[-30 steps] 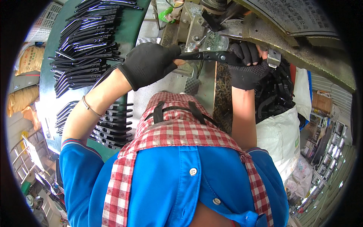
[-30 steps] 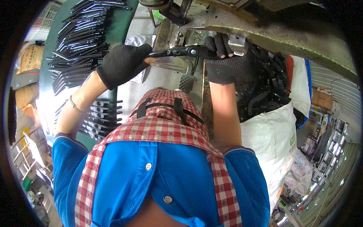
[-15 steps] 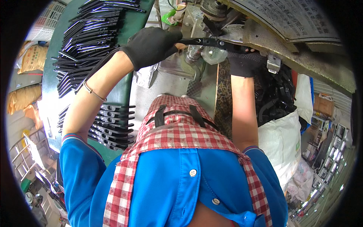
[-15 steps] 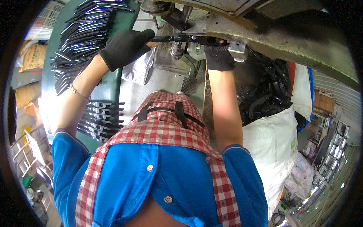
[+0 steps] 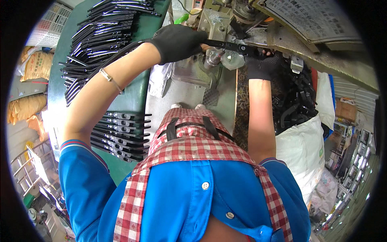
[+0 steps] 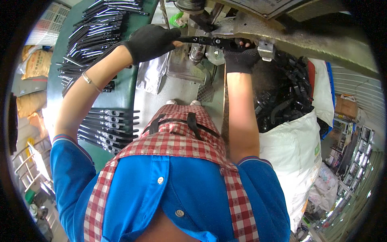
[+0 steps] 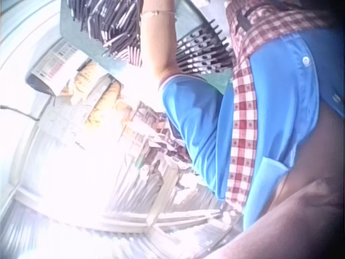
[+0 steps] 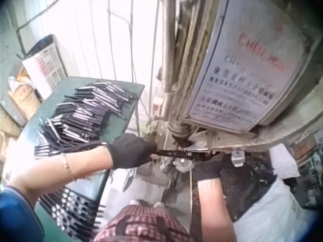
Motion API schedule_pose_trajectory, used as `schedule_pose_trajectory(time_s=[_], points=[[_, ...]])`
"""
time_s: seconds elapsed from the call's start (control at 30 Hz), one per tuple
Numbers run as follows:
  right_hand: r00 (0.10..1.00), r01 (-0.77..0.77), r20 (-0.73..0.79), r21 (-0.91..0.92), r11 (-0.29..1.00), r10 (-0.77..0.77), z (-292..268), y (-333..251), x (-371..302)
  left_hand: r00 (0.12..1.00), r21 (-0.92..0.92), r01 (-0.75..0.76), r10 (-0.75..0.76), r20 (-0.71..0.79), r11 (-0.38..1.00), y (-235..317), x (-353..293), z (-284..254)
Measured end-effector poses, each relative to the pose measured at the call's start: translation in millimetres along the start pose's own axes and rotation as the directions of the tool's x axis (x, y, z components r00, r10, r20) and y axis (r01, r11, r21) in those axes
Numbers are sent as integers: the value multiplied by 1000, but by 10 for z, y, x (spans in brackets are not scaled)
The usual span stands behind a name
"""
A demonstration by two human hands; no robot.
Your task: The person repeatedly picks up black metal rods from a table and grinds their ends against a bench grinder. After processing several pieces, the person walks through the warehouse and places the finished rods into a blue crate.
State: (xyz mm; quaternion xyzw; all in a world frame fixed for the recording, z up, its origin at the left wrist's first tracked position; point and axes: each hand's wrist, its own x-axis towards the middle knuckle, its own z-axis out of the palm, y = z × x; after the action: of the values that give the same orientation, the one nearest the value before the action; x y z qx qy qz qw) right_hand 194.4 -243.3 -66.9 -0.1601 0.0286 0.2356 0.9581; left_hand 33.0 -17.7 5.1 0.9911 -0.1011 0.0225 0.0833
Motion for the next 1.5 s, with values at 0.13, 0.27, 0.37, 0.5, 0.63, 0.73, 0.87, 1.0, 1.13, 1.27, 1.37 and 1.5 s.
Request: schedule_pose_trajectory(time_s=[0.13,0.27,0.37,0.5,0.63,0.73,0.87,1.0,1.13,1.27,1.37,1.5], points=[[984,96,-137,-107,990,-110,61,83,-135,999,-70,-39,40,14,997,-89,67,4],[983,142,-67,-307,941,-170,198,372,-357,998,-152,-68,67,-8,986,-174,92,32],[989,137,15,-463,876,-147,-42,336,-383,1000,-20,-13,13,-17,1000,-59,55,-11],[985,54,-117,-500,864,-130,-131,263,-430,1000,7,-7,7,-6,1000,68,43,-129],[975,87,-127,-529,844,-180,144,365,-419,997,-93,-45,50,53,995,-80,98,-66],[971,17,-190,-545,839,-143,-17,324,-426,997,-5,-17,18,71,1000,-73,161,-47],[969,-49,-222,-592,804,-104,-211,365,-529,986,53,-43,51,-157,998,-28,8,234],[998,-49,-67,-622,782,10,-179,372,-717,993,-23,0,-3,-119,1000,-122,22,309],[999,43,47,-758,651,-10,-607,313,-881,994,-48,-26,21,-108,998,-169,-21,192],[997,-56,-74,-794,605,-5,-875,235,-778,996,-107,-26,17,-84,994,-196,-24,168],[997,-61,-72,-857,511,-2,-891,222,-629,1000,-92,24,-25,-15,995,-162,-34,85],[995,-104,-101,-922,374,26,-815,325,-448,999,-53,41,-42,-10,998,-188,-54,67]])
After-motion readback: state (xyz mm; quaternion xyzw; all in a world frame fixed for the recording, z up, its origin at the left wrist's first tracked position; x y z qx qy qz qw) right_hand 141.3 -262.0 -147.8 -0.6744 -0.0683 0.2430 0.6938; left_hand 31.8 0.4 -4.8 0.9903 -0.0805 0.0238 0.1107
